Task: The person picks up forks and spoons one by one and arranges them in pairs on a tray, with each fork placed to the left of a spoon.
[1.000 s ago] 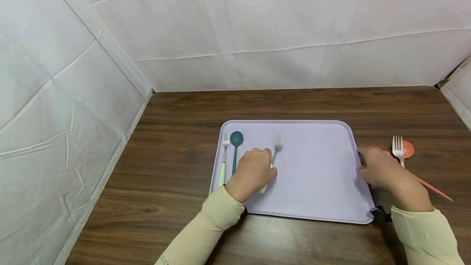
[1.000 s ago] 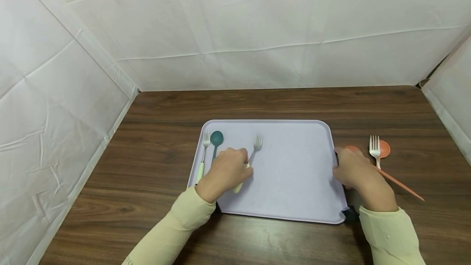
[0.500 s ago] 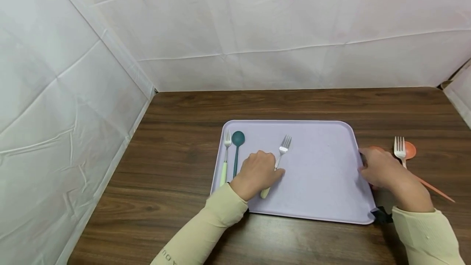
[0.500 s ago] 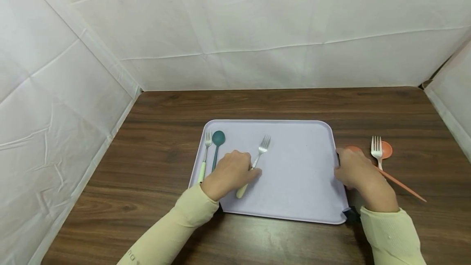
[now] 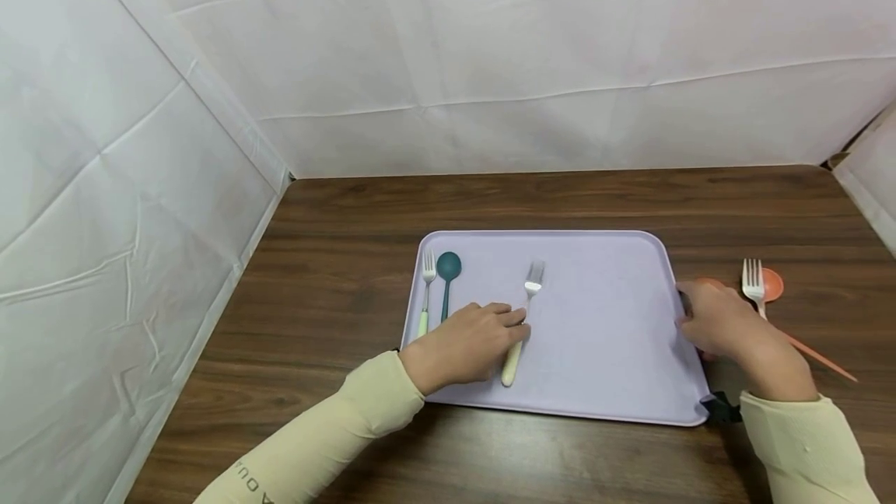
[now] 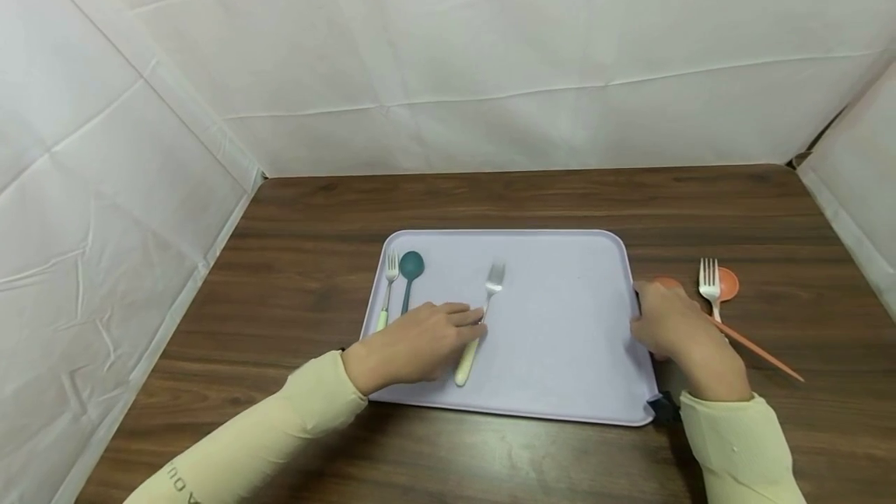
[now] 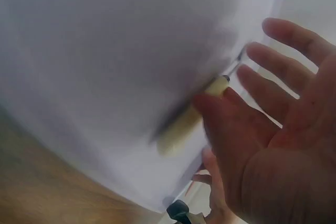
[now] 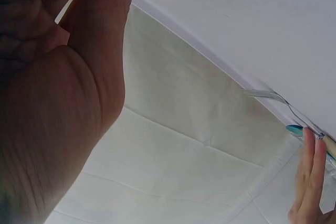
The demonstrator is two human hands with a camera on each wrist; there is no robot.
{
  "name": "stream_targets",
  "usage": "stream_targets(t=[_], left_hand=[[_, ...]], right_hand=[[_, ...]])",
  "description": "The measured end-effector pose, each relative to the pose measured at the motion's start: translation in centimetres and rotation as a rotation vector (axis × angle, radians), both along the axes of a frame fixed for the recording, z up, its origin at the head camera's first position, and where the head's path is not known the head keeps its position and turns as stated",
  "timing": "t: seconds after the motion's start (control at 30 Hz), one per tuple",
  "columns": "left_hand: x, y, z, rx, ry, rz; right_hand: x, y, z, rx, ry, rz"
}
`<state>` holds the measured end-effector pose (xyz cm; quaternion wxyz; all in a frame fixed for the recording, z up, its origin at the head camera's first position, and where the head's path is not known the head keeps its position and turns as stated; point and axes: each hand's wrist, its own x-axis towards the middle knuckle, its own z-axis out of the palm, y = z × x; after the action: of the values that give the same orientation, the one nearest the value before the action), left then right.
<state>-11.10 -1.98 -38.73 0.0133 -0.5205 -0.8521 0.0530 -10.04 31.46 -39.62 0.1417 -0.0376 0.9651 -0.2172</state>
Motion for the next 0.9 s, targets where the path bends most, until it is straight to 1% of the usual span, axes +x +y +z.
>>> stream_targets(t=[0.1, 0.23, 0.33, 0.47, 0.6, 0.8, 0.9], left_hand=[[-0.1, 0.1, -0.3, 0.04, -0.012, 0.005], [-0.1, 0.3, -0.5, 0.05, -0.018, 0.033], [-0.1, 0.5, -0.5, 0.058, -0.011, 0.041], [-0.1, 0.5, -0.6, 0.084, -0.037, 0.054], [-0.1, 0.1, -0.3, 0.129, -0.092, 0.117], [-0.3, -1.4, 0.9, 0.21, -0.169, 0.249], [-0.5, -2.2, 1.2, 0.25, -0.183, 0.314]], right_hand=[[0.0, 0.1, -0.1, -0.002, 0.003, 0.002], [0.1, 0.0, -0.1, -0.006, -0.006, -0.004], [0.2, 0.0, 0.0, -0.004, -0.01, -0.007], [0.2, 0.0, 0.0, -0.001, -0.008, -0.005], [0.2, -0.2, 0.0, 0.005, -0.012, -0.006], [0.2, -0.3, 0.1, 0.008, -0.002, 0.001], [0.3, -0.2, 0.2, 0.01, -0.008, -0.002]])
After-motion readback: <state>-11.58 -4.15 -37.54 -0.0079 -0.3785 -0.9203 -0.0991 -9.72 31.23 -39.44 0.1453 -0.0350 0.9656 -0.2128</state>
